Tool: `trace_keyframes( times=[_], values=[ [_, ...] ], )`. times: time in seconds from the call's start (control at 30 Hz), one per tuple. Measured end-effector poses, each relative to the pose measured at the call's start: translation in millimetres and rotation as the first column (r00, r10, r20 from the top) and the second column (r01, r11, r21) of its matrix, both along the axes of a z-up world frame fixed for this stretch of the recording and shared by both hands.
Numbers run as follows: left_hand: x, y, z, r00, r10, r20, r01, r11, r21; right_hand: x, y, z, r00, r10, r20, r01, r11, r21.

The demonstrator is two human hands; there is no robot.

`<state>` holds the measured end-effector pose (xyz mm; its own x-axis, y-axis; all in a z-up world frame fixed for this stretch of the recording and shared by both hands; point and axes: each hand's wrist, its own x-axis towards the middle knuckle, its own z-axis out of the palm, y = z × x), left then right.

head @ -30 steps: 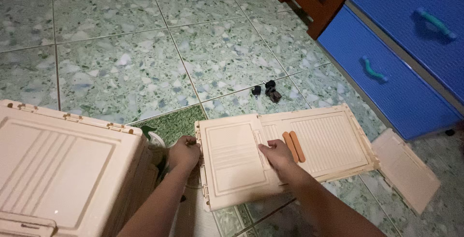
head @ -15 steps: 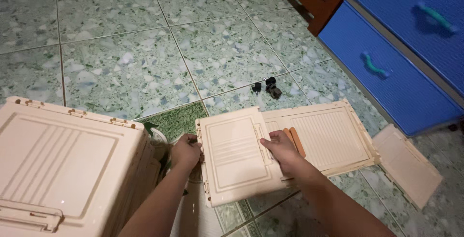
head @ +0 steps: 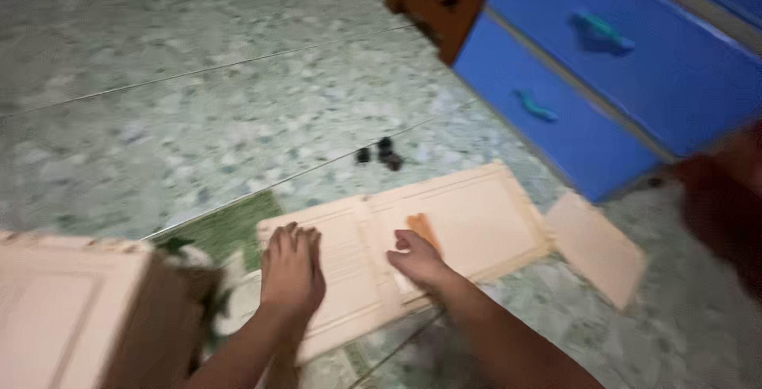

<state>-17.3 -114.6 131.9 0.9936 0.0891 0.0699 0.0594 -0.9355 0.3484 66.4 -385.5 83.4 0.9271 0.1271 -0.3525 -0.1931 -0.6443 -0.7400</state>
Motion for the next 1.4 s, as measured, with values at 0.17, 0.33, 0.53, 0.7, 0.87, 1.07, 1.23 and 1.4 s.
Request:
trace_keyframes(
  times=[0.17, 0.33, 0.53, 0.7, 0.87, 1.07, 1.23, 1.4],
  values=[
    [1, -72, 11, 0.838, -0.215, -0.501, 0.293, 0.953, 0.082, 18, -94, 70, 0.817, 0.566, -0.111, -0.547, 0.698, -0.463],
    [7, -105, -9, 0.768, -0.063, -0.637, 0.336, 0.886, 0.318, 20, -230, 133, 0.659, 0.656, -0.367, -0.68, 0.31, -0.665],
    [37, -100, -75, 0.85, -0.012, -0.526, 0.23, 0.907, 0.351, 28, -370, 124, 0.773, 0.407, -0.487, -0.631, 0.421, -0.651],
    [30, -124, -90, 0.945, 0.086, -0.316, 0.093, 0.855, 0.51, 35, -413, 88, 0.977, 0.104, -0.186, -0.21, 0.623, -0.754],
    [81, -214, -25, 0.87, -0.02, -0.493, 0.278, 0.846, 0.456, 73, -433, 52, 0.999, 0.035, -0.01, -0.032, 0.709, -0.704],
    [119, -327, 34, 0.75, -0.239, -0.617, 0.504, 0.81, 0.299, 100, -476, 1, 0.993, -0.11, -0.032, 0.057, 0.717, -0.694],
    [129, -370, 44, 0.737, -0.332, -0.589, 0.499, 0.855, 0.143, 102, -518, -7, 0.97, -0.199, -0.137, 0.038, 0.686, -0.727],
    [136, -392, 36, 0.786, -0.4, -0.471, 0.479, 0.876, 0.057, 103, -545, -16, 0.938, -0.308, -0.16, 0.116, 0.714, -0.69]
  ],
)
